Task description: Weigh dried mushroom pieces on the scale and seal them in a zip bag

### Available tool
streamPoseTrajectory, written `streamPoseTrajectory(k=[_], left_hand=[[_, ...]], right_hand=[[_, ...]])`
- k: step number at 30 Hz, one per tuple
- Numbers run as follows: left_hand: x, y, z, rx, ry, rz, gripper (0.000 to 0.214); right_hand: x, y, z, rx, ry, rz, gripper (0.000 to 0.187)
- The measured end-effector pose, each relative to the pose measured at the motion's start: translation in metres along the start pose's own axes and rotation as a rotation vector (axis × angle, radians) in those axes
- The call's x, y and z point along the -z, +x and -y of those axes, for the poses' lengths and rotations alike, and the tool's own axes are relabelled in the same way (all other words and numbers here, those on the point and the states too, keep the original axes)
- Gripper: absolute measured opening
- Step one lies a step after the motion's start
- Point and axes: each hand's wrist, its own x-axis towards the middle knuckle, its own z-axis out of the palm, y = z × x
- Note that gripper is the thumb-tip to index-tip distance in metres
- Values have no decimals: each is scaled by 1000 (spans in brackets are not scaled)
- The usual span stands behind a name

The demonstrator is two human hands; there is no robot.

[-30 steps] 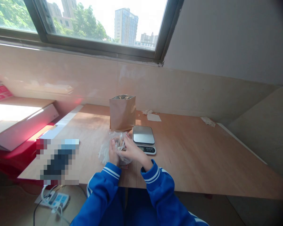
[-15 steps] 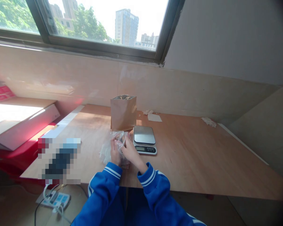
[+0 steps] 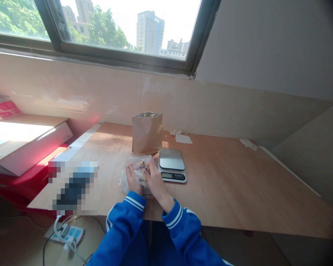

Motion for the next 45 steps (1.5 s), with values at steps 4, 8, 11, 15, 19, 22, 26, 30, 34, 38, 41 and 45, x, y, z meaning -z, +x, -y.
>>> streamPoseTrajectory(k=[4, 8, 11, 15, 19, 22, 26, 30, 34, 38, 41, 45], left_hand=[[-2, -4, -9, -37, 57, -72, 32], [-2, -4, -10, -33, 53, -79, 33], [0, -1, -5, -22, 77, -121, 32], [-1, -4, -11, 46, 12, -121, 34], [-6, -12, -25, 133, -92, -66, 34], [-5, -13, -26, 149, -104, -44, 34], [-3, -8, -15, 118, -101, -14, 37], [-3, -4, -5, 142, -86, -20, 40], [-4, -3, -4, 144, -90, -23, 38], [-4, -5, -8, 137, -85, -12, 41], [-4, -5, -7, 141, -86, -8, 43], [-2, -2, -1, 125, -51, -16, 45]], right_hand=[[12, 0, 4, 17, 24, 7, 21], [28, 3, 10, 30, 70, 49, 16], [44, 6, 15, 2, 104, 95, 17], [71, 22, 22, -13, 179, 158, 25], [90, 73, 40, 81, 161, -60, 30], [92, 131, 60, 207, 156, -169, 35], [82, 207, 79, 388, 29, -240, 38], [62, 254, 70, 532, -47, -99, 36], [42, 260, 47, 518, -81, -35, 32], [33, 252, 40, 504, -72, 7, 31], [32, 254, 42, 492, -63, 5, 32], [31, 266, 40, 478, -95, -25, 30]])
